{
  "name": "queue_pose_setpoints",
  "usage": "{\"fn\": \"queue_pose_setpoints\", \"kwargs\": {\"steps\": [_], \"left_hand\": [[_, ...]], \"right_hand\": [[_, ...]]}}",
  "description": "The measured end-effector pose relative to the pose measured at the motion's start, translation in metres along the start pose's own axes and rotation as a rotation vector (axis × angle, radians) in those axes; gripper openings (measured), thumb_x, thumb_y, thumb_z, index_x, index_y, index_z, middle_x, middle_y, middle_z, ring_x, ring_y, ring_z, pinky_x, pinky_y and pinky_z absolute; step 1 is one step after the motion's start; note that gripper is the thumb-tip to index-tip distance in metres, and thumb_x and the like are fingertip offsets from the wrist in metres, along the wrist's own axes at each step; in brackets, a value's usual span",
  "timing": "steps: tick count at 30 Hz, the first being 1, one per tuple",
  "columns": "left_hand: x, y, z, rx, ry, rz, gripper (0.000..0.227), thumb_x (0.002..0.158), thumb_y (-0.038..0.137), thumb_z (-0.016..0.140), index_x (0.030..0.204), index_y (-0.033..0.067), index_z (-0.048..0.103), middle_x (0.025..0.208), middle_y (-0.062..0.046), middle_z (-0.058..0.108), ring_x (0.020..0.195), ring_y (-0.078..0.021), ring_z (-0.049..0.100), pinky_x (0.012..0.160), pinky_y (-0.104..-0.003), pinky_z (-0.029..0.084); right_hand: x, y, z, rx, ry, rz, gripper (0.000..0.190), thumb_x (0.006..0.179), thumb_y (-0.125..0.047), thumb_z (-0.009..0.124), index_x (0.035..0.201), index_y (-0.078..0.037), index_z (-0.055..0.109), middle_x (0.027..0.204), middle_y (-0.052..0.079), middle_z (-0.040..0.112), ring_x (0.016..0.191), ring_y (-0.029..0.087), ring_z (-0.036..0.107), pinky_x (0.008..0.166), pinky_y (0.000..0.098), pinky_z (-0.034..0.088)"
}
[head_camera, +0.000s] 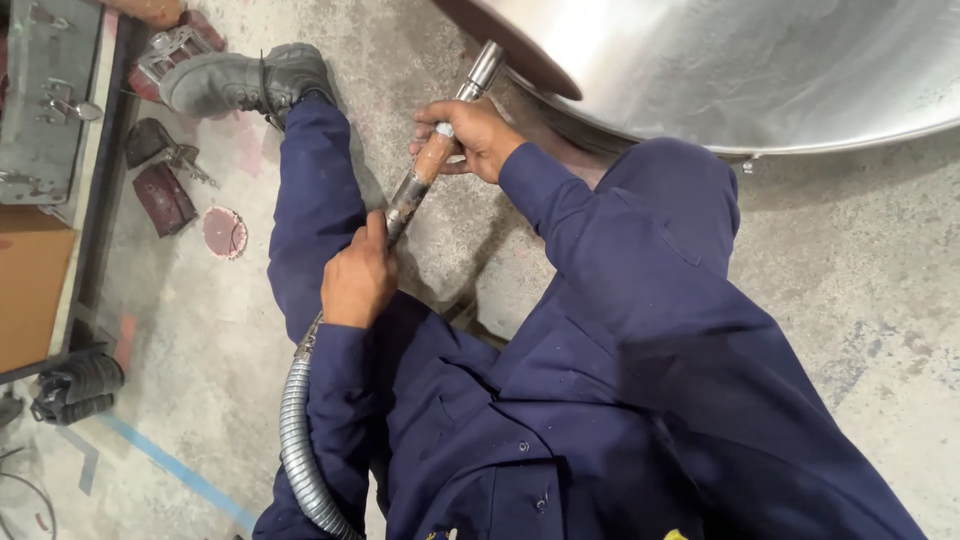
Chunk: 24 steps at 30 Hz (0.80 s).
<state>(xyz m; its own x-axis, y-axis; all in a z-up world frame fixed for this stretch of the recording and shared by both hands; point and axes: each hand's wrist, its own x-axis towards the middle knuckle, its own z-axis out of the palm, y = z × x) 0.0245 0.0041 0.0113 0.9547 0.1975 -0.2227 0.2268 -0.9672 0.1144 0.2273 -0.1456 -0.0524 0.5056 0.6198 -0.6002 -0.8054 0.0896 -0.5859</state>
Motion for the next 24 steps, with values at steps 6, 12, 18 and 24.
{"fn": "queue_pose_setpoints", "kwargs": {"steps": [6, 12, 18, 24], "left_hand": [[0.002, -0.007, 0.005, -0.033, -0.023, -0.012, 0.035, 0.094, 0.016, 0.059, 0.127, 0.0075, 0.050, 0.095, -0.020, 0.068, 0.076, -0.0449, 0.068, 0.065, -0.058, 0.052], [-0.002, -0.012, 0.008, -0.053, 0.022, 0.046, 0.041, 0.091, 0.013, 0.060, 0.130, 0.0059, 0.049, 0.094, -0.021, 0.068, 0.074, -0.0447, 0.068, 0.064, -0.057, 0.053], [-0.002, -0.017, 0.014, -0.009, 0.044, 0.037, 0.034, 0.094, 0.014, 0.061, 0.126, 0.0062, 0.051, 0.092, -0.019, 0.067, 0.071, -0.0436, 0.068, 0.062, -0.056, 0.054], [-0.003, -0.017, 0.015, -0.016, 0.068, 0.072, 0.035, 0.092, 0.013, 0.062, 0.124, 0.0052, 0.052, 0.091, -0.019, 0.067, 0.070, -0.0421, 0.068, 0.060, -0.055, 0.054]], "right_hand": [[0.002, 0.004, 0.004, -0.028, 0.043, 0.035, 0.021, 0.090, -0.025, 0.068, 0.102, -0.008, 0.070, 0.092, 0.006, 0.078, 0.092, 0.023, 0.079, 0.092, 0.0521, 0.062], [0.002, 0.009, 0.003, -0.025, 0.029, -0.004, 0.020, 0.091, -0.024, 0.067, 0.104, -0.009, 0.069, 0.092, 0.004, 0.075, 0.095, 0.022, 0.079, 0.091, 0.0516, 0.064], [0.007, 0.011, 0.007, -0.027, 0.018, 0.001, 0.020, 0.092, -0.023, 0.066, 0.105, -0.008, 0.070, 0.092, 0.003, 0.075, 0.095, 0.023, 0.079, 0.087, 0.0525, 0.066], [0.004, 0.009, 0.006, -0.047, 0.013, -0.006, 0.019, 0.092, -0.023, 0.068, 0.104, -0.008, 0.069, 0.092, 0.003, 0.075, 0.095, 0.022, 0.080, 0.089, 0.0515, 0.066]]}}
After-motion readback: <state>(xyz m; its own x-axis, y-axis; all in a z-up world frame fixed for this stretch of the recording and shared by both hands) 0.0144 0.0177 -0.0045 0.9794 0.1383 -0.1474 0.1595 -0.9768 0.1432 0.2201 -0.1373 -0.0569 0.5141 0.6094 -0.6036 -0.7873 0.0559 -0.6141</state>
